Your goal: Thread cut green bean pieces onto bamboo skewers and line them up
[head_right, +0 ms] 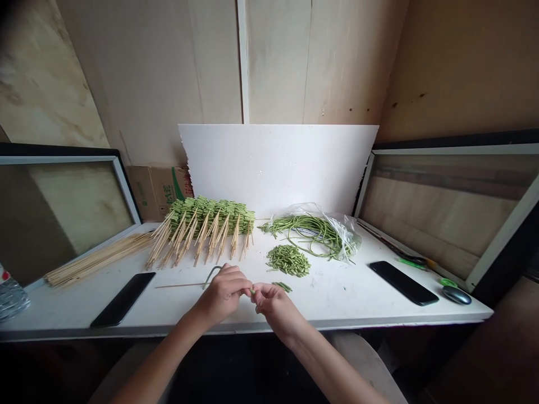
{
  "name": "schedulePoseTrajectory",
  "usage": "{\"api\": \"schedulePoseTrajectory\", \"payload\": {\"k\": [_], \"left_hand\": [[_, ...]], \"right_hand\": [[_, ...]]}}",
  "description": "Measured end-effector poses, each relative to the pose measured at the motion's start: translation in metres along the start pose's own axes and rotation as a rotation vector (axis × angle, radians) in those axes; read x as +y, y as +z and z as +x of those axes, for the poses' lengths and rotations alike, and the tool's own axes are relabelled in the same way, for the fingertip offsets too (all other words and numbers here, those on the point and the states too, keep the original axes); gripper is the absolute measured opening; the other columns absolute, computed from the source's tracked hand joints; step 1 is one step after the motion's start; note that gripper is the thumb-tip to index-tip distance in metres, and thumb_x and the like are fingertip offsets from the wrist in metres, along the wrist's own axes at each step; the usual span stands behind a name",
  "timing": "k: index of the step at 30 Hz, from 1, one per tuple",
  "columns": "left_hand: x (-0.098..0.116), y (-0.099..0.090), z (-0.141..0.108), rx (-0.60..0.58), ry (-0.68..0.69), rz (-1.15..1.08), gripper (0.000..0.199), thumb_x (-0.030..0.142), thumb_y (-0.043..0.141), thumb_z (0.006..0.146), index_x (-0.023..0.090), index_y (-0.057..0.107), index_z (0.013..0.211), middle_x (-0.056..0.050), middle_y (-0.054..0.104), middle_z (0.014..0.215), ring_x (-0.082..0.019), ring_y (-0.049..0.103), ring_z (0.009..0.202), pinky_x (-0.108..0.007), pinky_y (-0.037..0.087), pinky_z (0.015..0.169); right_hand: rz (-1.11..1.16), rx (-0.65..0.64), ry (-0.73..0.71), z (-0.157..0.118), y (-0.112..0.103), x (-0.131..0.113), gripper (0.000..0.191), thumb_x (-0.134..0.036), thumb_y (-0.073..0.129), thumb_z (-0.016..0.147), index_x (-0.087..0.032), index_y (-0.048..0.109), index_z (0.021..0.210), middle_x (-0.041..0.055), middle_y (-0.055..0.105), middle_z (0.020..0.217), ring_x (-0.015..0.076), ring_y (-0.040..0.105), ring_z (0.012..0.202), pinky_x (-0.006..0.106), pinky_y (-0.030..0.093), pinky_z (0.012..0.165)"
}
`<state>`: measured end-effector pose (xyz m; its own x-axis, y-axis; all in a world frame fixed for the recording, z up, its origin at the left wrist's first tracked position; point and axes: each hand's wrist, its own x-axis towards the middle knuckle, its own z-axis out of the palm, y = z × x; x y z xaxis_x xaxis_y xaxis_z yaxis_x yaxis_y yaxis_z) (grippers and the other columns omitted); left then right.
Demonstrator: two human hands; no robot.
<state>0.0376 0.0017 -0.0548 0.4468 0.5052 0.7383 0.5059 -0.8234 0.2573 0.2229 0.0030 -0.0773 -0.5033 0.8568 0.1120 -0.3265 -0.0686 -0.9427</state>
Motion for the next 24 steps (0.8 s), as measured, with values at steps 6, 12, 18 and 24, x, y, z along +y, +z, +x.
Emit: {"api": "schedulePoseTrajectory", "payload": {"k": [6, 12, 18, 24], "left_hand": [[0.007, -0.008, 0.004, 0.017, -0.066, 0.017, 0.029, 0.0, 0.052, 0.094, 0.019, 0.067, 0.077, 0.0, 0.065, 0.072, -0.017, 0.057, 0.076, -0.032, 0.038, 0.079], [0.015, -0.011, 0.007, -0.008, -0.139, 0.083, 0.02, 0.017, 0.057, 0.102, 0.02, 0.067, 0.084, -0.001, 0.069, 0.079, -0.019, 0.058, 0.082, -0.035, 0.036, 0.081], [0.016, -0.002, 0.005, 0.065, -0.118, 0.101, 0.021, 0.007, 0.061, 0.096, 0.019, 0.065, 0.08, 0.0, 0.07, 0.077, -0.018, 0.059, 0.08, -0.036, 0.035, 0.08], [0.015, 0.0, 0.006, 0.097, -0.094, 0.007, 0.024, 0.005, 0.061, 0.094, 0.02, 0.066, 0.076, 0.002, 0.069, 0.071, -0.016, 0.057, 0.076, -0.034, 0.034, 0.077]], "right_hand": [[-0.326, 0.163, -0.168, -0.003, 0.002, -0.012, 0.016, -0.034, 0.074, 0.082, -0.022, 0.069, 0.073, 0.0008, 0.06, 0.073, 0.0182, 0.046, 0.073, 0.032, 0.037, 0.07], [-0.888, 0.373, -0.601, -0.009, 0.003, -0.026, 0.009, -0.038, 0.075, 0.089, -0.029, 0.078, 0.087, 0.0052, 0.071, 0.08, 0.0277, 0.053, 0.091, 0.041, 0.044, 0.083], [-0.877, 0.388, -0.576, -0.008, 0.004, -0.019, 0.006, -0.028, 0.076, 0.087, -0.027, 0.073, 0.081, 0.0042, 0.069, 0.08, 0.0273, 0.054, 0.09, 0.04, 0.045, 0.08], [-0.771, 0.358, -0.53, -0.008, 0.002, -0.013, 0.01, -0.03, 0.074, 0.087, -0.025, 0.073, 0.079, 0.0039, 0.066, 0.079, 0.0253, 0.053, 0.086, 0.037, 0.043, 0.077]]}}
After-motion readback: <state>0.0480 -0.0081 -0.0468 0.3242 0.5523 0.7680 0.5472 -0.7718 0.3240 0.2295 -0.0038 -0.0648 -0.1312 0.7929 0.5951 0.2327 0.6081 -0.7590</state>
